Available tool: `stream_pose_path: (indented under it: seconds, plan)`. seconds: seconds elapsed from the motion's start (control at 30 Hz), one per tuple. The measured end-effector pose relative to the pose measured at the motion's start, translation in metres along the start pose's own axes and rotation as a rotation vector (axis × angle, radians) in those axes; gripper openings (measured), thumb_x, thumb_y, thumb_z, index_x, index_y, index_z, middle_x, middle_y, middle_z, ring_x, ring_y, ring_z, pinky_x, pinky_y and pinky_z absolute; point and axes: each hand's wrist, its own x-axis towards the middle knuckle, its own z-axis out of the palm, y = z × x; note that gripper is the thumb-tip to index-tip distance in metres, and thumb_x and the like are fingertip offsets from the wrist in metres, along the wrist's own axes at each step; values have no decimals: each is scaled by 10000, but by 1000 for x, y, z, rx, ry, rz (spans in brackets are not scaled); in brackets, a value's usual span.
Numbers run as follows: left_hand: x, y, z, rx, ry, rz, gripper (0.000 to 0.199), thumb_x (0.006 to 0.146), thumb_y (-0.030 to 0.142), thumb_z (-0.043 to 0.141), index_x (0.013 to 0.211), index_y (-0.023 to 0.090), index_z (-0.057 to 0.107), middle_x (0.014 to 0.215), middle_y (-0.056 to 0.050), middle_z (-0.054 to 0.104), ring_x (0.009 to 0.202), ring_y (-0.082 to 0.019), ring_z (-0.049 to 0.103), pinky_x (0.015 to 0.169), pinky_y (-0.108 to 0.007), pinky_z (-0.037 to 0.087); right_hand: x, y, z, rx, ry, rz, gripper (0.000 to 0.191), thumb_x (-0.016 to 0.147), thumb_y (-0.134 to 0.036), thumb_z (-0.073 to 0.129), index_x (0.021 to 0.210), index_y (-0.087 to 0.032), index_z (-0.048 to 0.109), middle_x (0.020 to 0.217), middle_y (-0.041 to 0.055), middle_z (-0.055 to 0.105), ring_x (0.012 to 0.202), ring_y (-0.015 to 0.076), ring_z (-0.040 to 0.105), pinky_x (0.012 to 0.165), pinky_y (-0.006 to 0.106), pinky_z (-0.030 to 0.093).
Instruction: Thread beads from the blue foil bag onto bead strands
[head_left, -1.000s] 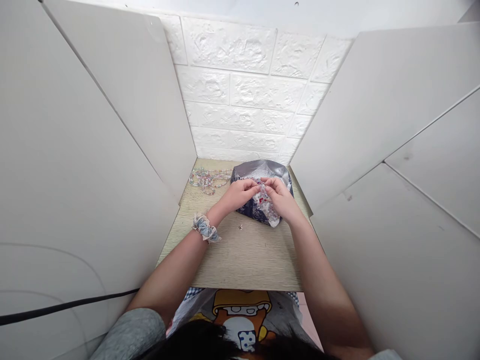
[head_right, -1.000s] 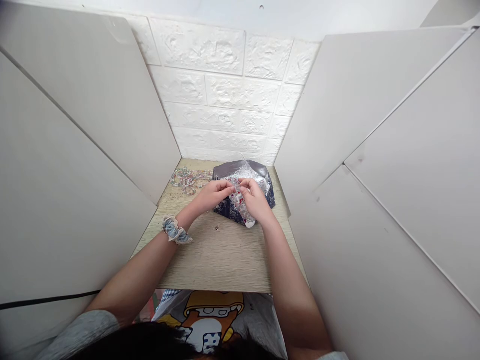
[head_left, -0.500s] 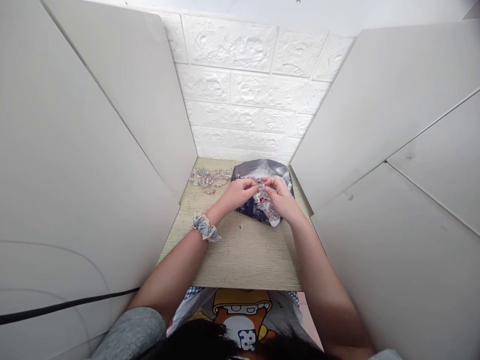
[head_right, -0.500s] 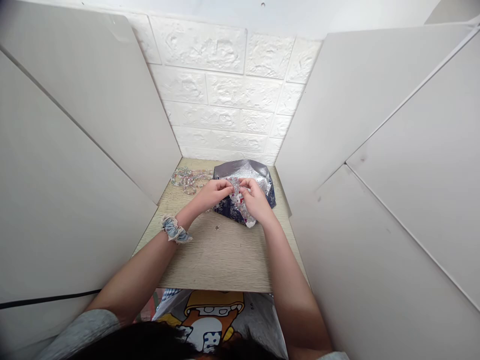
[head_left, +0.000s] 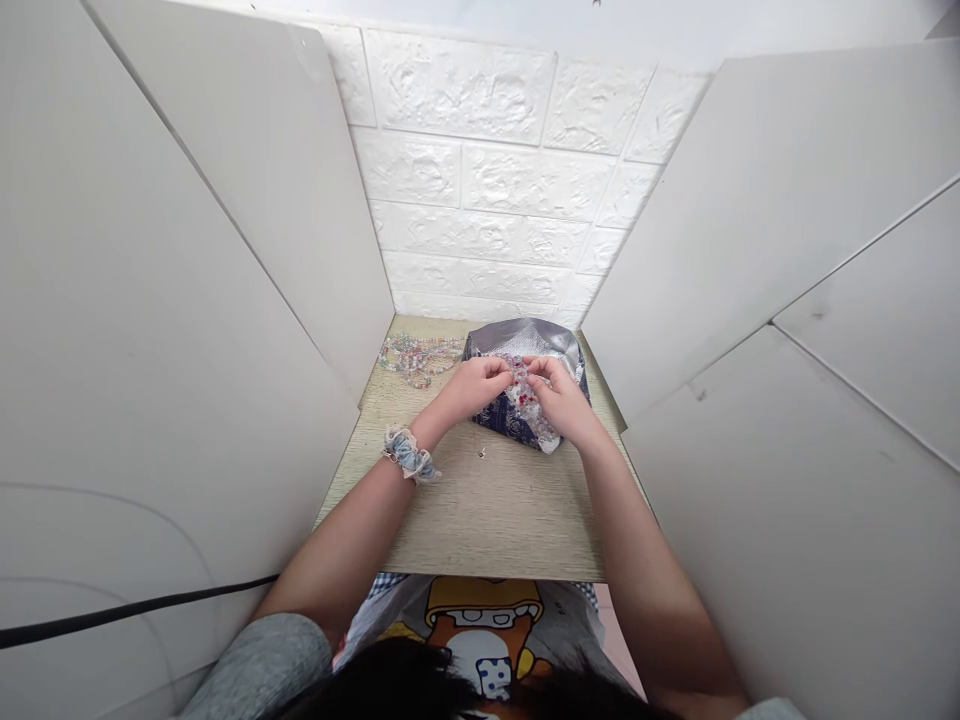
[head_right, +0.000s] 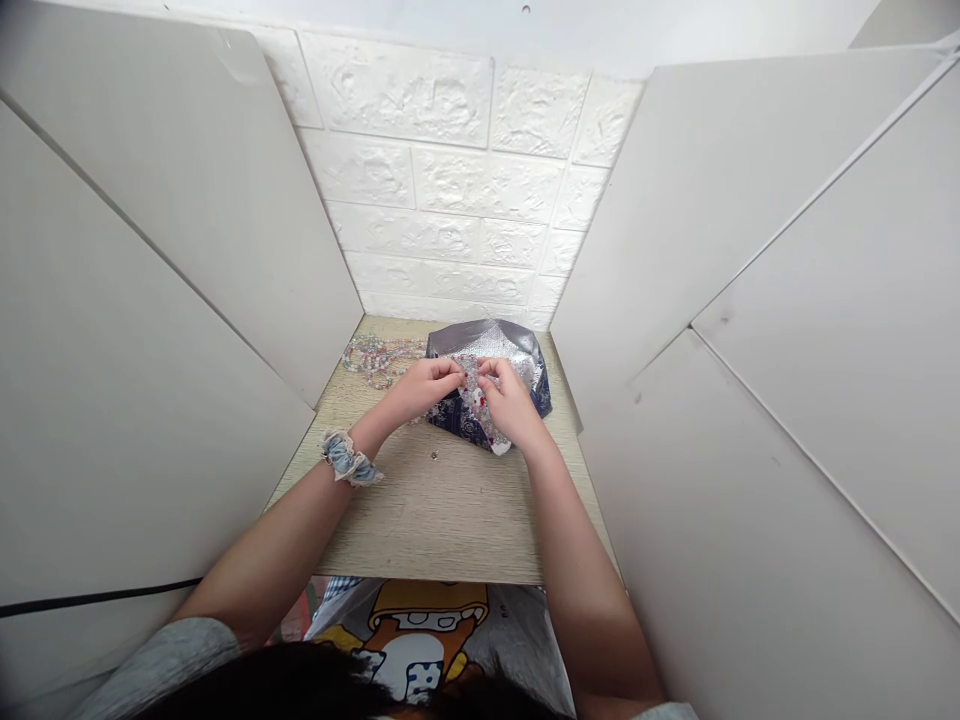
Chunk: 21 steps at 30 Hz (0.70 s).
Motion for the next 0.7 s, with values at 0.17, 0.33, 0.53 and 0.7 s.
stream_pose_path:
  seconds: [0.17, 0.33, 0.53, 0.7]
  plan:
    - [-1, 2, 0, -4, -9, -3, 257, 701, 358, 407, 603, 148, 516, 570, 30, 455, 546, -80, 380, 509, -201, 289, -1, -2, 0, 0, -6, 10, 62, 737, -259, 408, 777, -213, 419, 1093, 36, 489, 1016, 161, 449, 859, 338, 343]
    - [0, -1, 0, 4, -17, 5, 256, 704, 357, 401, 625, 150, 528, 584, 28, 473, 560, -84, 402, 527, -203, 304, 0, 0, 0, -3, -6, 11, 71, 735, -263, 412, 780, -210, 427, 1086, 38, 493, 1022, 166, 445, 858, 344, 338]
    - [1, -2, 0, 25, -15, -20, 248, 697, 338, 393, 643, 147, 542, 598, 23, 502, 571, -92, 422, 556, -211, 328, 0, 2, 0, -16, 5, 14, 73, 730, -267, 423, 779, -212, 427, 1085, 35, 496, 1014, 168, 447, 879, 354, 319]
    - [0, 1, -1, 25, -32, -23, 241, 692, 333, 396, 634, 148, 538, 596, 24, 491, 564, -88, 413, 534, -209, 312, 0, 1, -1, -32, 8, 18, 71, 737, -267, 415, 786, -216, 423, 1089, 35, 493, 1011, 167, 444, 874, 351, 320]
